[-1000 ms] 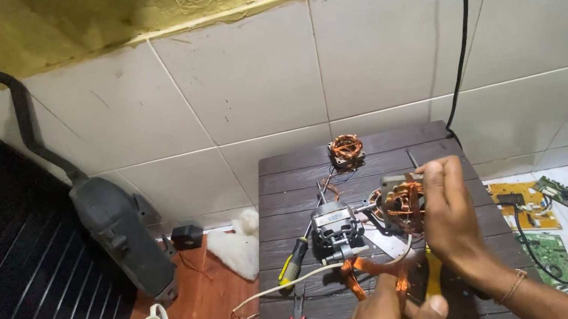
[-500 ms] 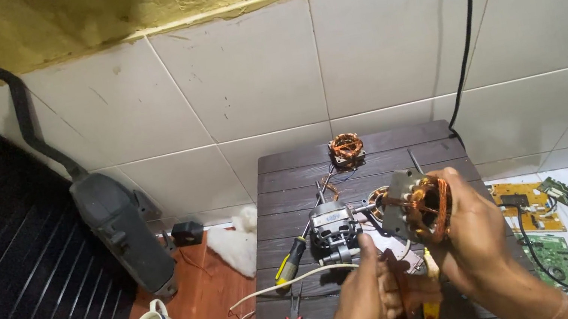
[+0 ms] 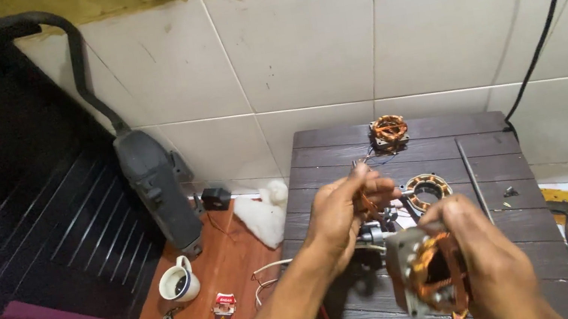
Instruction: Securing the electrical leads of a motor stator and assembling it into the motor housing using pliers and other hand tools.
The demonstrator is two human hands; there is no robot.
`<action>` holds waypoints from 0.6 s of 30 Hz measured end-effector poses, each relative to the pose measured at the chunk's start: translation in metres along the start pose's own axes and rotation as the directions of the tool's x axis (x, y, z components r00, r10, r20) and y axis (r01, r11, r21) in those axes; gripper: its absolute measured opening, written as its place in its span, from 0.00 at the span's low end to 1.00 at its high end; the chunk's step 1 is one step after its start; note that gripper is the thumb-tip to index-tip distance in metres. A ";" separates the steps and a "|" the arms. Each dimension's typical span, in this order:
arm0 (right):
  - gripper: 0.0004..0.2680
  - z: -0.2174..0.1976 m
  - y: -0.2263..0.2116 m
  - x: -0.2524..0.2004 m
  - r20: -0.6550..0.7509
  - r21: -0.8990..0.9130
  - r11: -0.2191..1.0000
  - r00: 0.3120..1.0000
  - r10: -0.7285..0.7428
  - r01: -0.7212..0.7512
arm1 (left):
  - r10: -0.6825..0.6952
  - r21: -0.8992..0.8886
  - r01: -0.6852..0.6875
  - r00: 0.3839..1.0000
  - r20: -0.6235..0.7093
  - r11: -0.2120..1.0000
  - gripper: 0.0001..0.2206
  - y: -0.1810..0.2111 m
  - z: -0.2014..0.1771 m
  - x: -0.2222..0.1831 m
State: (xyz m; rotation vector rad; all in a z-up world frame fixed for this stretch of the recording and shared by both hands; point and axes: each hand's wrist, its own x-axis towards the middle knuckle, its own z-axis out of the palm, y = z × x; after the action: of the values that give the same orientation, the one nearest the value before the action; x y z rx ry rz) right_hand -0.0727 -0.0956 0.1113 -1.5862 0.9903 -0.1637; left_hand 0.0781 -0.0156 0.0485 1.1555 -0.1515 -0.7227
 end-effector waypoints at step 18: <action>0.15 0.033 0.041 0.014 -0.001 -0.249 0.960 0.991 -0.135 0.131 | 0.169 -0.232 -0.177 0.984 -0.052 0.956 0.18 0.082 -0.010 -0.065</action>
State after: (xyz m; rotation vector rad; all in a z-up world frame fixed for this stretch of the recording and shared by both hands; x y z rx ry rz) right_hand -0.0647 -0.0783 0.0602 -1.8855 0.9456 -0.1505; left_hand 0.0687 0.0473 0.1317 0.9132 -0.1342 -0.5501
